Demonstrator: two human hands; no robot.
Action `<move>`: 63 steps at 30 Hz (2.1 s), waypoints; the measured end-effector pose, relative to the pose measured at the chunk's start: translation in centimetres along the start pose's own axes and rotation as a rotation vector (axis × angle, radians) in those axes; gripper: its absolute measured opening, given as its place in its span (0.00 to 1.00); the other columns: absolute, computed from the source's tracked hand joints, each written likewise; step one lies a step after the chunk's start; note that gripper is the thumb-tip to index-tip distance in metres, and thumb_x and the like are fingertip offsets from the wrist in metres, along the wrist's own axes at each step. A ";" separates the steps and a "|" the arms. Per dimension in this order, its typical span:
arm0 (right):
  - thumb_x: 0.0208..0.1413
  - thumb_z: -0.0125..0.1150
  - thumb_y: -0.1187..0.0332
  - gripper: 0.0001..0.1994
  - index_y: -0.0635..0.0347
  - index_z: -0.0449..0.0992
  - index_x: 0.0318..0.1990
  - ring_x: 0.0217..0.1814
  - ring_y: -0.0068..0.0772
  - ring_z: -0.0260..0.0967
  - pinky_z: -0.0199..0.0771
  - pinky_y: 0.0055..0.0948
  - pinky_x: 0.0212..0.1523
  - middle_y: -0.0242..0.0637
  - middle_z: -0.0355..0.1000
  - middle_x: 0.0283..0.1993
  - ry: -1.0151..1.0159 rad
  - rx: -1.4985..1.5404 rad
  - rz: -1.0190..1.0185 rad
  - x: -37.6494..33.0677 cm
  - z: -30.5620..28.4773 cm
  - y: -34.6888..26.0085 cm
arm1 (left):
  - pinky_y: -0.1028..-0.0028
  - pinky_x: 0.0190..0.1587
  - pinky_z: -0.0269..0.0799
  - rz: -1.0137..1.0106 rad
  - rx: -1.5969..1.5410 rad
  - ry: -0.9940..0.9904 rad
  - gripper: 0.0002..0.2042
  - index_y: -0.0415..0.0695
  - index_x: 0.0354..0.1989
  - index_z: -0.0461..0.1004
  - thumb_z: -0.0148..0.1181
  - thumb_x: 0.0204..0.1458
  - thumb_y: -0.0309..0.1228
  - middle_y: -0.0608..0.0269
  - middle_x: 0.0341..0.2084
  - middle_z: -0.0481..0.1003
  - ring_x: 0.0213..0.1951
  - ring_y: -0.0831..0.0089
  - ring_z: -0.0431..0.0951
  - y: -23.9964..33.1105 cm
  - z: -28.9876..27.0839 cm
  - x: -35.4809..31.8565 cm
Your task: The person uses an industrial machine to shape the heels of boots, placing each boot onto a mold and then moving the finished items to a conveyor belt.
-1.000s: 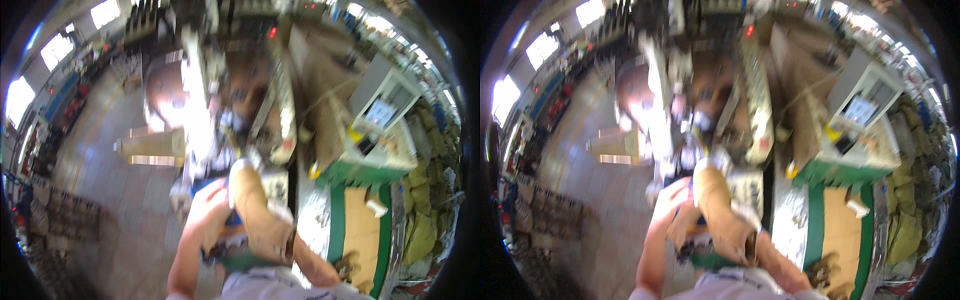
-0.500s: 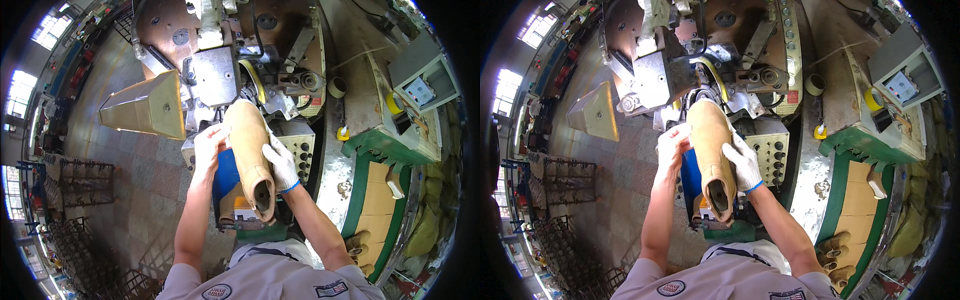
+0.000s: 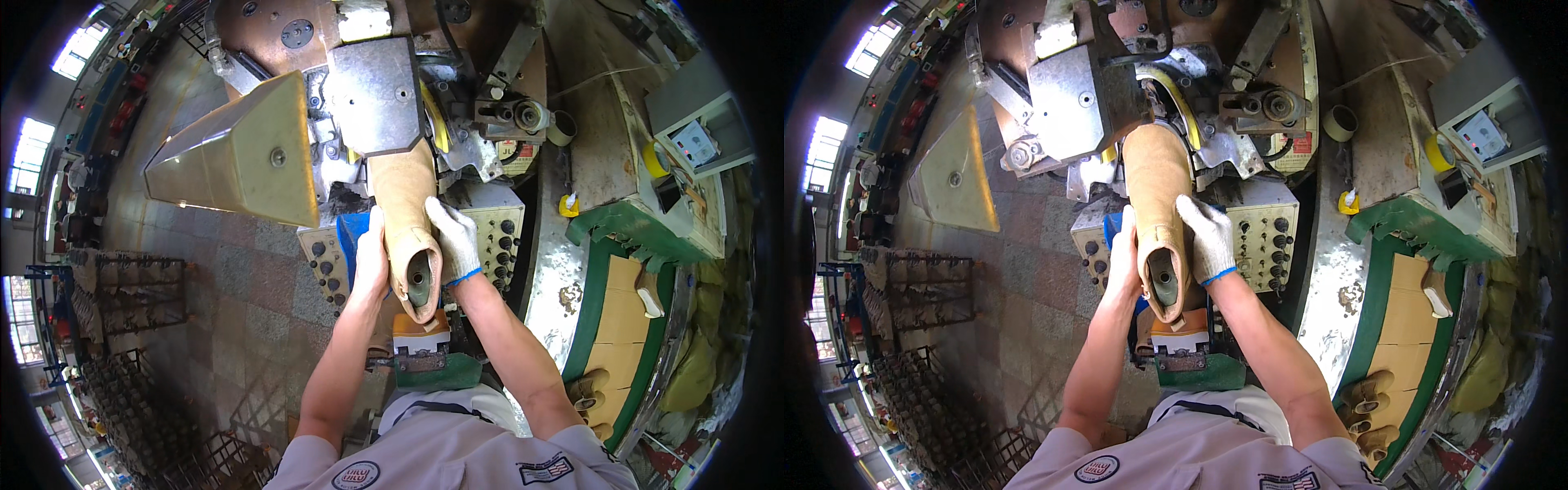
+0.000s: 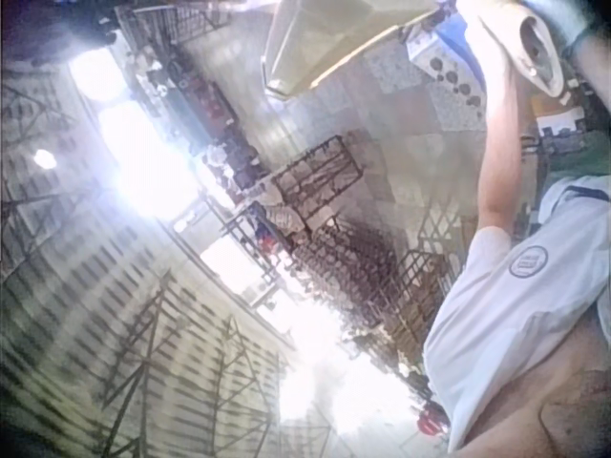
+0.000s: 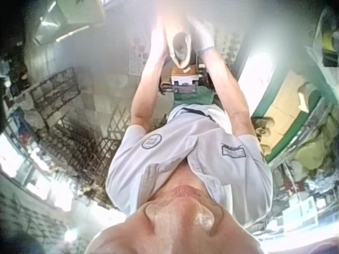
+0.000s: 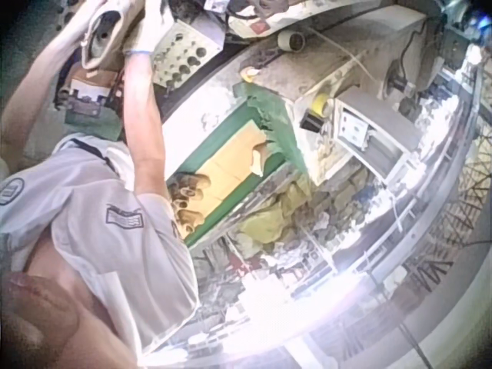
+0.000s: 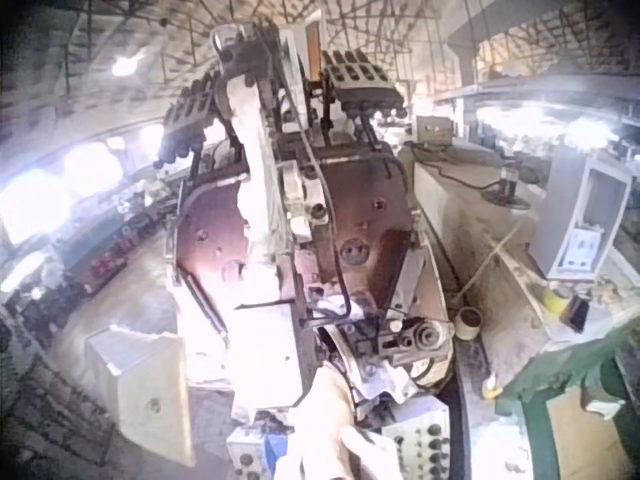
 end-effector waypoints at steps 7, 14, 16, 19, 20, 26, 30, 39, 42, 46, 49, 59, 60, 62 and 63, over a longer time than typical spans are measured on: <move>0.65 0.64 0.61 0.16 0.69 0.82 0.48 0.43 0.27 0.77 0.78 0.30 0.46 0.38 0.80 0.44 0.057 -0.035 -0.040 -0.7 1.4 -0.3 | 0.71 0.49 0.75 0.023 0.147 -0.035 0.31 0.32 0.53 0.77 0.42 0.72 0.52 0.57 0.44 0.81 0.43 0.73 0.80 1.2 -0.6 1.1; 0.61 0.68 0.60 0.19 0.72 0.82 0.48 0.43 0.26 0.75 0.75 0.28 0.46 0.38 0.80 0.44 0.071 -0.097 -0.099 0.1 0.1 0.3 | 0.72 0.50 0.74 0.077 0.222 -0.041 0.32 0.31 0.51 0.78 0.41 0.72 0.53 0.58 0.43 0.81 0.43 0.74 0.78 1.1 -0.8 1.0; 0.61 0.69 0.60 0.19 0.72 0.83 0.47 0.43 0.23 0.73 0.73 0.26 0.46 0.35 0.80 0.43 0.058 -0.124 -0.093 -0.3 0.3 0.3 | 0.73 0.49 0.73 0.100 0.315 -0.016 0.32 0.32 0.50 0.78 0.40 0.72 0.54 0.59 0.41 0.81 0.41 0.75 0.77 1.4 -1.0 0.8; 0.62 0.68 0.59 0.19 0.71 0.83 0.47 0.43 0.22 0.72 0.73 0.25 0.45 0.34 0.80 0.42 0.086 -0.167 -0.128 -0.6 0.0 0.7 | 0.72 0.49 0.73 0.106 0.221 -0.072 0.33 0.31 0.49 0.78 0.40 0.72 0.55 0.58 0.41 0.81 0.42 0.75 0.77 0.2 -1.5 1.3; 0.63 0.68 0.58 0.21 0.71 0.82 0.50 0.44 0.23 0.72 0.75 0.27 0.45 0.35 0.79 0.46 0.095 -0.205 -0.124 -0.5 -0.4 1.1 | 0.72 0.49 0.73 0.074 0.187 -0.048 0.32 0.31 0.51 0.78 0.41 0.72 0.54 0.58 0.41 0.81 0.41 0.75 0.76 -0.9 -2.5 1.7; 0.67 0.61 0.61 0.25 0.72 0.69 0.64 0.53 0.44 0.80 0.83 0.35 0.48 0.51 0.77 0.56 0.123 -0.121 -0.224 -6.0 -9.0 -2.8 | 0.58 0.45 0.76 0.290 1.071 0.194 0.24 0.33 0.56 0.73 0.56 0.65 0.44 0.42 0.41 0.80 0.40 0.55 0.82 -10.0 -12.1 -3.7; 0.70 0.54 0.66 0.21 0.75 0.68 0.63 0.51 0.50 0.80 0.85 0.42 0.46 0.57 0.75 0.56 0.218 -0.043 -0.209 -10.8 -18.5 -3.5 | 0.51 0.43 0.76 0.369 1.326 0.144 0.24 0.34 0.59 0.67 0.59 0.59 0.38 0.46 0.39 0.77 0.38 0.49 0.80 -25.7 -21.6 -8.0; 0.62 0.65 0.63 0.22 0.70 0.71 0.58 0.48 0.46 0.80 0.83 0.43 0.43 0.49 0.77 0.50 0.324 -0.137 -0.187 -15.5 -18.5 -7.0 | 0.54 0.26 0.75 0.326 1.563 -0.262 0.15 0.41 0.33 0.78 0.60 0.51 0.42 0.47 0.28 0.78 0.26 0.50 0.81 -28.3 -22.3 -4.4; 0.62 0.66 0.62 0.23 0.71 0.71 0.58 0.47 0.44 0.80 0.84 0.42 0.43 0.48 0.78 0.49 0.242 -0.133 -0.200 -14.2 -19.2 -6.7 | 0.48 0.33 0.74 0.332 1.636 -0.352 0.11 0.42 0.33 0.76 0.61 0.46 0.36 0.45 0.27 0.78 0.31 0.43 0.80 -20.9 -20.0 -6.1; 0.61 0.67 0.66 0.23 0.73 0.71 0.58 0.47 0.47 0.81 0.85 0.41 0.44 0.51 0.78 0.51 0.124 -0.071 -0.193 -15.9 -15.8 -8.7 | 0.50 0.43 0.76 -0.089 1.778 -0.223 0.24 0.43 0.41 0.81 0.64 0.49 0.53 0.47 0.33 0.82 0.41 0.45 0.82 -8.2 -16.9 -12.6; 0.62 0.66 0.69 0.23 0.75 0.70 0.60 0.48 0.47 0.82 0.86 0.38 0.44 0.53 0.78 0.52 0.050 -0.040 -0.097 -18.3 -15.0 -9.4 | 0.66 0.35 0.78 -0.278 1.368 -0.114 0.10 0.37 0.42 0.82 0.61 0.51 0.23 0.54 0.31 0.82 0.32 0.66 0.82 1.6 -12.5 -20.7; 0.58 0.73 0.60 0.42 0.69 0.56 0.73 0.65 0.29 0.67 0.67 0.33 0.67 0.44 0.73 0.62 -0.509 -0.160 -0.117 -24.3 -2.8 -10.1 | 0.59 0.41 0.80 0.389 1.611 -0.113 0.29 0.48 0.60 0.76 0.68 0.48 0.43 0.41 0.36 0.81 0.39 0.47 0.85 9.1 10.3 -30.9; 0.56 0.74 0.58 0.41 0.69 0.60 0.71 0.62 0.29 0.69 0.69 0.34 0.65 0.43 0.74 0.61 -0.328 -0.207 -0.188 -23.8 -4.5 -11.8 | 0.56 0.41 0.79 0.362 1.684 -0.176 0.31 0.49 0.62 0.75 0.67 0.49 0.48 0.40 0.35 0.80 0.38 0.43 0.83 7.4 14.4 -30.8; 0.54 0.76 0.56 0.38 0.69 0.67 0.66 0.58 0.30 0.72 0.73 0.35 0.61 0.41 0.76 0.58 -0.097 -0.197 -0.279 -22.2 -10.0 -14.6 | 0.58 0.40 0.79 0.585 1.448 -0.335 0.21 0.45 0.57 0.78 0.63 0.56 0.40 0.45 0.39 0.82 0.35 0.49 0.83 3.3 18.6 -30.5; 0.53 0.76 0.56 0.36 0.69 0.70 0.64 0.56 0.30 0.73 0.75 0.36 0.59 0.41 0.77 0.57 -0.077 -0.153 -0.308 -20.9 -13.7 -15.8 | 0.58 0.41 0.79 0.481 1.109 -0.457 0.17 0.44 0.55 0.79 0.62 0.59 0.36 0.48 0.40 0.83 0.35 0.52 0.83 1.2 19.3 -29.6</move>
Point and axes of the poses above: each hand's wrist, its own x-axis towards the middle knuckle, its own z-axis out of the palm, y = z × x, the point moved 7 cm from there along x, towards the middle knuckle
